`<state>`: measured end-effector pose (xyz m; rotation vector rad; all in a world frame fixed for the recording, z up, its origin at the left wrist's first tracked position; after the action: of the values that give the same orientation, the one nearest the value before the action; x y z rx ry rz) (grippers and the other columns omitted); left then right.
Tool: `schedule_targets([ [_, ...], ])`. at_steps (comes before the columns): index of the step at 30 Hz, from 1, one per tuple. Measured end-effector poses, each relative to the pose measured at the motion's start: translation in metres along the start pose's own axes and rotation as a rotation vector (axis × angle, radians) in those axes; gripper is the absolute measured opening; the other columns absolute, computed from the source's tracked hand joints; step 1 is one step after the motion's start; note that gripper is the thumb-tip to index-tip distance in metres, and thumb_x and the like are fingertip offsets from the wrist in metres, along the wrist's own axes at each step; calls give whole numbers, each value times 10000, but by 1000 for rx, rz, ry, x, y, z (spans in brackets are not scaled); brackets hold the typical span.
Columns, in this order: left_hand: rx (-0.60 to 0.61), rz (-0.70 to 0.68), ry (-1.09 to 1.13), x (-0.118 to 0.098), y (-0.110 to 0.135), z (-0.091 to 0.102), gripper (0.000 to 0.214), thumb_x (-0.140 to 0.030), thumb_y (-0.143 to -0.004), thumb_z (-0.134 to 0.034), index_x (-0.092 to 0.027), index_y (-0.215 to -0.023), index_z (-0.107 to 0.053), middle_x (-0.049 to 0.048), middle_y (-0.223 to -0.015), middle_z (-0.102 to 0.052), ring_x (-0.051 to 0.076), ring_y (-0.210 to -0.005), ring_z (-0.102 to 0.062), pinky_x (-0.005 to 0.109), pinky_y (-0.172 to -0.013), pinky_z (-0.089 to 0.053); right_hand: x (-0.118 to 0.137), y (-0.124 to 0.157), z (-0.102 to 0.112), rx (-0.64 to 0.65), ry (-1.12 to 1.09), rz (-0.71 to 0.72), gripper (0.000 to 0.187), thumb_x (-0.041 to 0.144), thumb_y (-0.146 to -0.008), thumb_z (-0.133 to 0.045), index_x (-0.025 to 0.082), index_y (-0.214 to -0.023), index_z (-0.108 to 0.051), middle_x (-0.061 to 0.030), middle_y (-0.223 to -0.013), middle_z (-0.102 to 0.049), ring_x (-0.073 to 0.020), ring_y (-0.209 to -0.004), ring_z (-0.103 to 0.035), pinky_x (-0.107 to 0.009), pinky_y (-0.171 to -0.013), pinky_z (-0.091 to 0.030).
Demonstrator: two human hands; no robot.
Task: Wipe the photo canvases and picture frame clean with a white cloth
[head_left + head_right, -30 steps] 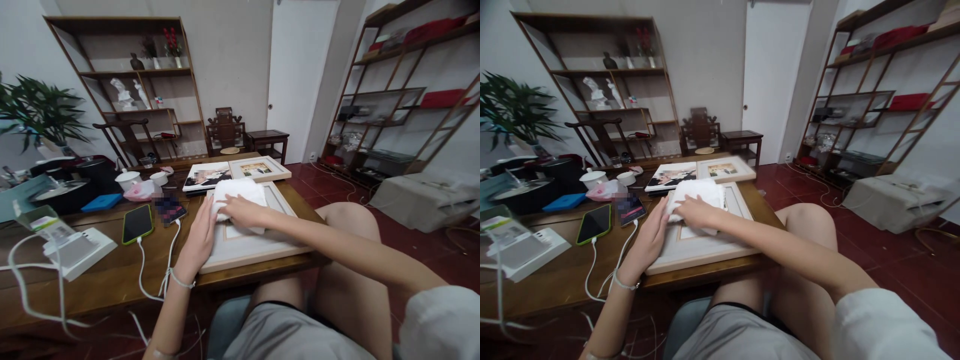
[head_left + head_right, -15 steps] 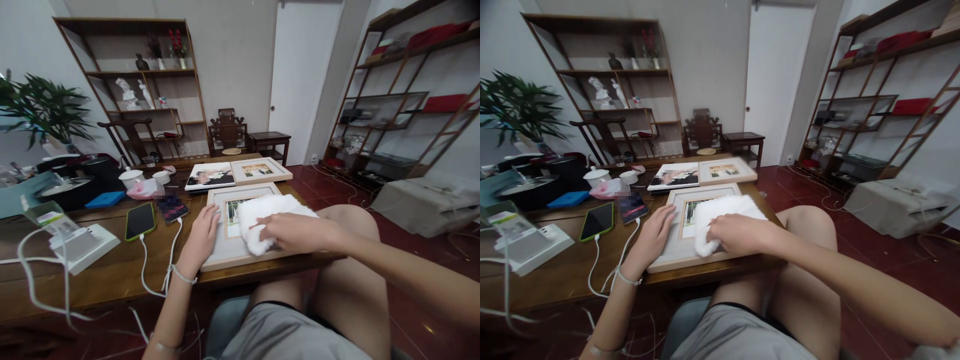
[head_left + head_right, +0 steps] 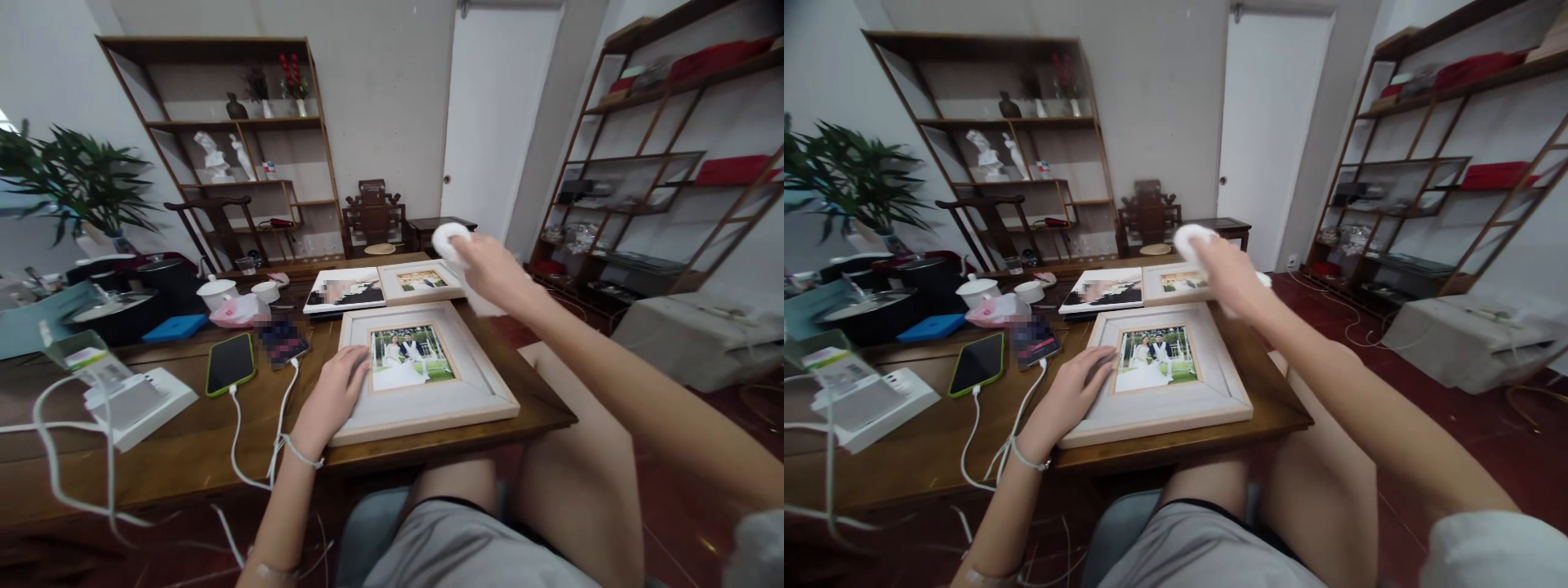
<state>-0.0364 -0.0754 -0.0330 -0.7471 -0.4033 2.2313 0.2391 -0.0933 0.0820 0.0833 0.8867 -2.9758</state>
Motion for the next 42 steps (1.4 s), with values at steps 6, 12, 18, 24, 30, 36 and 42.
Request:
schedule_targets([
  [6,-4,10,27,-1,-2,3,265,-235,-873,-428,-156,-1070,-586,115,-1120,-633,228,-1043,-586,391,-938,-438,89,-10,-58,79,-74,546,403,28,-858,-355,180,-1212,-476,-134,-1189,-523,-231,-1041,-500,-338,-825,-390],
  [12,7,25,36,-2,-2,4,268,-234,-858,-446,-149,-1070,-587,123,-1131,-632,236,-1048,-584,402,-933,-440,107,3,-85,270,-63,631,373,52,-844,-391,186,-1175,-499,-106,-969,-613,-223,-856,-559,-314,-699,-364],
  [18,-1,31,14,2,-1,2,278,-223,-840,-461,-149,-1074,-590,130,-1140,-629,247,-1059,-584,417,-943,-435,46,17,-68,361,-14,483,501,-36,-722,-405,201,-1145,-534,-83,-901,-636,-218,-812,-562,-288,-611,-289],
  [24,-11,47,28,3,0,3,295,-219,-833,-467,-151,-1100,-575,130,-1167,-610,245,-1092,-563,425,-965,-417,9,41,-37,437,13,308,408,-27,-670,-420,183,-969,-603,-75,-817,-641,-207,-766,-558,-271,-564,-250],
  [30,-99,95,28,7,1,3,363,-236,-819,-490,-149,-1169,-528,144,-1285,-501,254,-1220,-463,430,-1038,-344,38,98,-3,486,-131,348,408,-7,-596,-436,208,-911,-581,-43,-756,-613,-189,-700,-537,-270,-569,-250],
  [36,-179,356,134,14,4,2,600,-280,-775,-580,-131,-1318,-372,195,-1310,-480,291,-1166,-517,466,-987,-389,44,141,23,518,-343,317,369,-2,-589,-429,242,-837,-551,-13,-797,-598,-181,-730,-533,-278,-635,-317],
  [42,-41,599,268,9,4,10,740,-415,-727,-633,-86,-1327,-353,185,-1138,-620,280,-1039,-607,397,-888,-460,30,167,-6,305,-408,317,512,-4,-530,-397,237,-949,-567,-82,-1155,-558,-253,-1116,-465,-387,-884,-369],
])
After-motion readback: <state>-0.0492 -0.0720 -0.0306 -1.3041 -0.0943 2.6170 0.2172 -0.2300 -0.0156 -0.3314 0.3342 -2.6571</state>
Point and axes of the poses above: each hand's wrist, its own y-axis away from the middle knuckle, its own z-axis out of the back of the hand, x = y × z, the point moved 1 cm from there along -y, towards the middle knuckle
